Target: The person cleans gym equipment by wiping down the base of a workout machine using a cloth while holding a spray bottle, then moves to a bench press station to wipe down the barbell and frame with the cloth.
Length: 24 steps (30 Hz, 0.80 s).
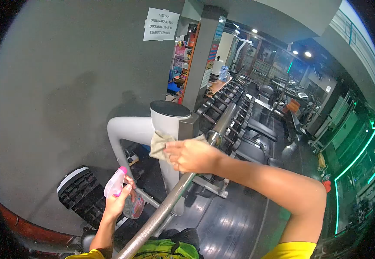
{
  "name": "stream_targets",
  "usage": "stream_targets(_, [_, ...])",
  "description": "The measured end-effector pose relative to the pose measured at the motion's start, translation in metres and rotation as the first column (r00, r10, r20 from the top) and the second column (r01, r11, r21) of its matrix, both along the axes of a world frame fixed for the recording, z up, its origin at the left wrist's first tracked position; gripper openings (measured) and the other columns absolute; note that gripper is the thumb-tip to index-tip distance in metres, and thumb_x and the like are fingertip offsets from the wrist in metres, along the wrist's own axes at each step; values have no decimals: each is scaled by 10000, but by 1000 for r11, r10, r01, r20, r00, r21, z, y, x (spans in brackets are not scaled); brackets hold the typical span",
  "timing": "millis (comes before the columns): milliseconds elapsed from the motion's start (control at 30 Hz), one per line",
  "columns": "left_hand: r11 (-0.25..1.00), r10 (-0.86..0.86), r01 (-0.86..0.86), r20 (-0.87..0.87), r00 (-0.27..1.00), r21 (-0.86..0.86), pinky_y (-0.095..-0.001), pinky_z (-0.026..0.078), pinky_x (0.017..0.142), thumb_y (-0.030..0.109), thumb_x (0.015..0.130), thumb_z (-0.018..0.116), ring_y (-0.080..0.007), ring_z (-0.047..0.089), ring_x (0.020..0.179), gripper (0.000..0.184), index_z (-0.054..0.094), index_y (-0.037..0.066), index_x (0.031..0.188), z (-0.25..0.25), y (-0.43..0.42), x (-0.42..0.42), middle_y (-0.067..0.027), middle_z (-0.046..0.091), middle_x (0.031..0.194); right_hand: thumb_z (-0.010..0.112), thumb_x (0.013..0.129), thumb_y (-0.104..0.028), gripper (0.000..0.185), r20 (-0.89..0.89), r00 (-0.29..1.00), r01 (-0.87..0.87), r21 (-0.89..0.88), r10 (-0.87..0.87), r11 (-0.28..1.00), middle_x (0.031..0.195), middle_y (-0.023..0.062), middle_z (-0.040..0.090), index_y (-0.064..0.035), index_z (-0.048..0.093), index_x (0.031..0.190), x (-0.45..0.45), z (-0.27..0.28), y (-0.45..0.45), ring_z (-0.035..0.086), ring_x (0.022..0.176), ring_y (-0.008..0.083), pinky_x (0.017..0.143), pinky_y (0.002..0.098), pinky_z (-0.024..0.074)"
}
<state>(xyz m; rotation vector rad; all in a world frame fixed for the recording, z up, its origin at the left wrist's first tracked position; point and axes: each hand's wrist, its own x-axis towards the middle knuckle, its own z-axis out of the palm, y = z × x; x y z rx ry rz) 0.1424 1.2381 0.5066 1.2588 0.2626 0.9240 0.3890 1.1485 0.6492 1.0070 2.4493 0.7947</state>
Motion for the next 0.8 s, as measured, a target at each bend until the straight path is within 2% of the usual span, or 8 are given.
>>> stream_targets(133, [1000, 5, -5, -15, 1000, -10, -242, 464, 492, 46, 863, 600, -101, 552, 561, 138, 559, -40, 963, -1, 2, -1, -87, 581, 788, 560, 788, -217, 165, 15, 998, 63, 170, -66, 983, 1139, 49, 619, -109, 681, 813, -12, 43, 4, 468, 1236, 229, 1074, 339, 335])
stream_targets(233, [1000, 12, -12, -13, 1000, -2, -241, 468, 498, 41, 863, 598, -100, 552, 565, 135, 560, -38, 965, 2, 4, 2, -85, 583, 790, 562, 795, -235, 162, 63, 992, 95, 175, -108, 980, 1163, 41, 616, -133, 685, 824, -14, 11, -2, 452, 1252, 221, 1055, 346, 347])
stream_targets(367, [999, 8, -7, -22, 1000, 37, -238, 474, 506, 37, 862, 600, -96, 558, 582, 139, 561, -39, 972, 4, 6, 1, -81, 583, 798, 569, 795, -245, 142, 69, 993, 104, -96, -98, 990, 942, -27, 625, -176, 692, 784, -12, -31, 12, 521, 1096, 191, 952, 337, 409])
stream_targets(433, [999, 12, -11, -17, 1000, 37, -238, 476, 509, 39, 862, 603, -95, 561, 595, 146, 561, -39, 978, 5, 6, 0, -80, 583, 802, 574, 786, -243, 148, 78, 995, 65, -79, -59, 995, 848, -38, 595, -156, 689, 753, -17, -36, 21, 525, 1035, 193, 908, 324, 429])
stream_targets(567, [1000, 23, -23, 9, 1000, 15, -238, 484, 516, 52, 863, 614, -91, 569, 626, 167, 563, -42, 991, 8, 8, -1, -75, 585, 811, 599, 701, -183, 68, -1, 999, -31, 121, 32, 992, 893, 17, 587, -121, 610, 728, -20, -6, 40, 550, 1064, 216, 941, 315, 457])
stream_targets(633, [999, 41, -41, 1, 999, 22, -237, 485, 516, 59, 864, 619, -90, 570, 628, 173, 565, -43, 993, 8, 10, -1, -75, 586, 813, 604, 700, -182, 134, -35, 999, 28, 402, -15, 915, 1014, 63, 613, -105, 629, 807, -27, 29, 43, 539, 1130, 256, 988, 349, 430])
stream_targets(733, [999, 51, -51, -10, 999, 10, -236, 486, 516, 70, 864, 628, -88, 571, 633, 184, 567, -42, 996, 4, 11, -1, -73, 588, 816, 559, 764, -184, 186, -156, 986, 127, 454, -62, 882, 1061, 122, 608, -95, 653, 897, -34, 23, 39, 496, 1179, 274, 1037, 339, 360])
stream_targets(800, [999, 49, -50, -10, 999, -10, -235, 487, 517, 75, 864, 632, -88, 572, 636, 188, 568, -42, 997, 1, 11, -1, -72, 589, 817, 556, 770, -185, 185, -187, 979, 145, 389, -76, 910, 1055, 119, 613, -96, 647, 904, -29, -14, 35, 528, 1139, 270, 997, 339, 397])
